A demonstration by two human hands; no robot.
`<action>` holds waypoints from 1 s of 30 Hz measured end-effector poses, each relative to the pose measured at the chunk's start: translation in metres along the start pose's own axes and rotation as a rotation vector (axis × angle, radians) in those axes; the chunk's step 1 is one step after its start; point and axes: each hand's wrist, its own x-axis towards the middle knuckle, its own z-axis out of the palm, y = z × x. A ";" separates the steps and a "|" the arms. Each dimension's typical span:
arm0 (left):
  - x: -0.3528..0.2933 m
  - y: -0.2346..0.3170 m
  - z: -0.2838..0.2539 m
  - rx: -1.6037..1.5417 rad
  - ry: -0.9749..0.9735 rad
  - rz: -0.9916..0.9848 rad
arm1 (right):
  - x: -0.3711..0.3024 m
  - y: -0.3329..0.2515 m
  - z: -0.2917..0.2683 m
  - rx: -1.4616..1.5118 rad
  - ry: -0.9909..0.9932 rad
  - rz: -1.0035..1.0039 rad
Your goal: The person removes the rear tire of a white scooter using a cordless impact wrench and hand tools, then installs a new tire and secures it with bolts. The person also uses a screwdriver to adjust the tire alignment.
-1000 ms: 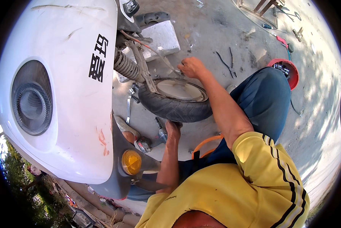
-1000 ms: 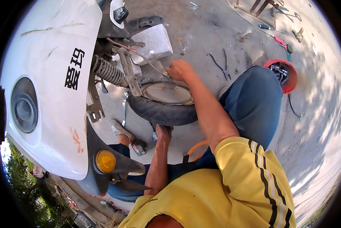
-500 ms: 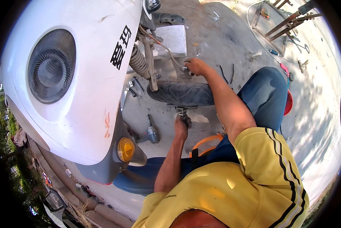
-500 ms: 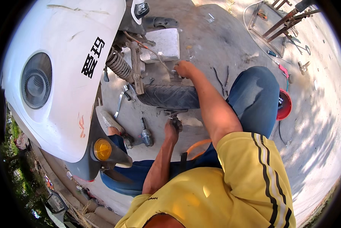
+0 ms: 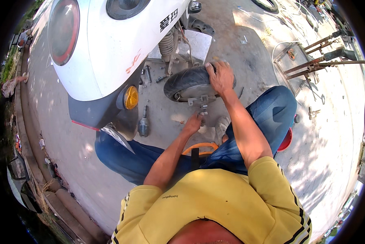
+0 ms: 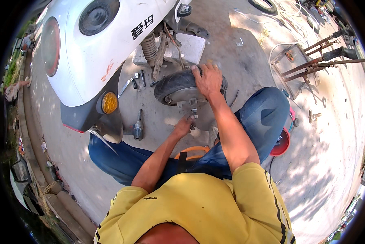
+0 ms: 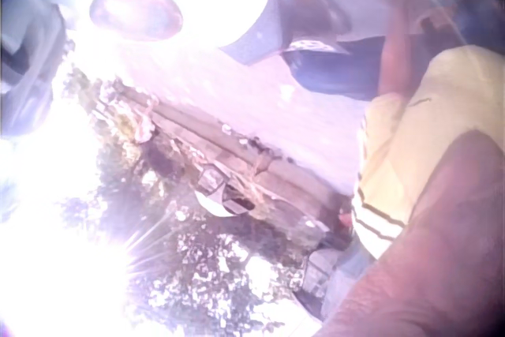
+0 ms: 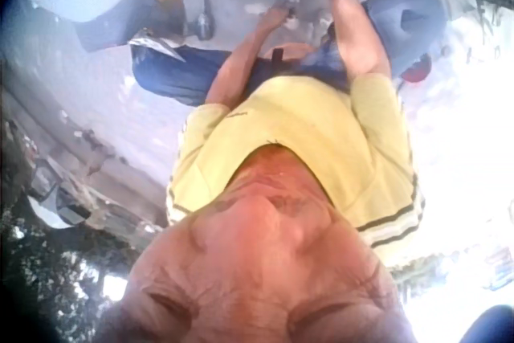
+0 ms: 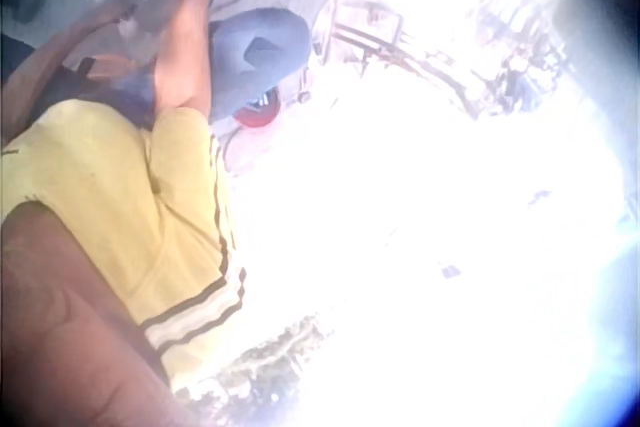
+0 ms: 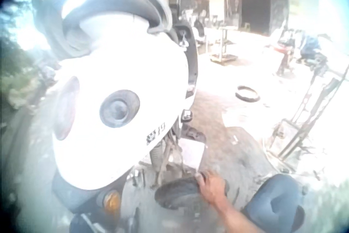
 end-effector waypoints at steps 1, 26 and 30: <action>-0.002 -0.007 -0.010 0.169 0.024 0.027 | -0.002 -0.001 0.001 -0.001 0.029 -0.016; -0.060 0.105 -0.080 0.546 0.548 0.577 | -0.007 0.065 0.008 0.082 0.056 0.172; -0.062 0.126 -0.049 0.512 0.549 0.576 | 0.002 0.107 0.012 0.401 -0.027 0.574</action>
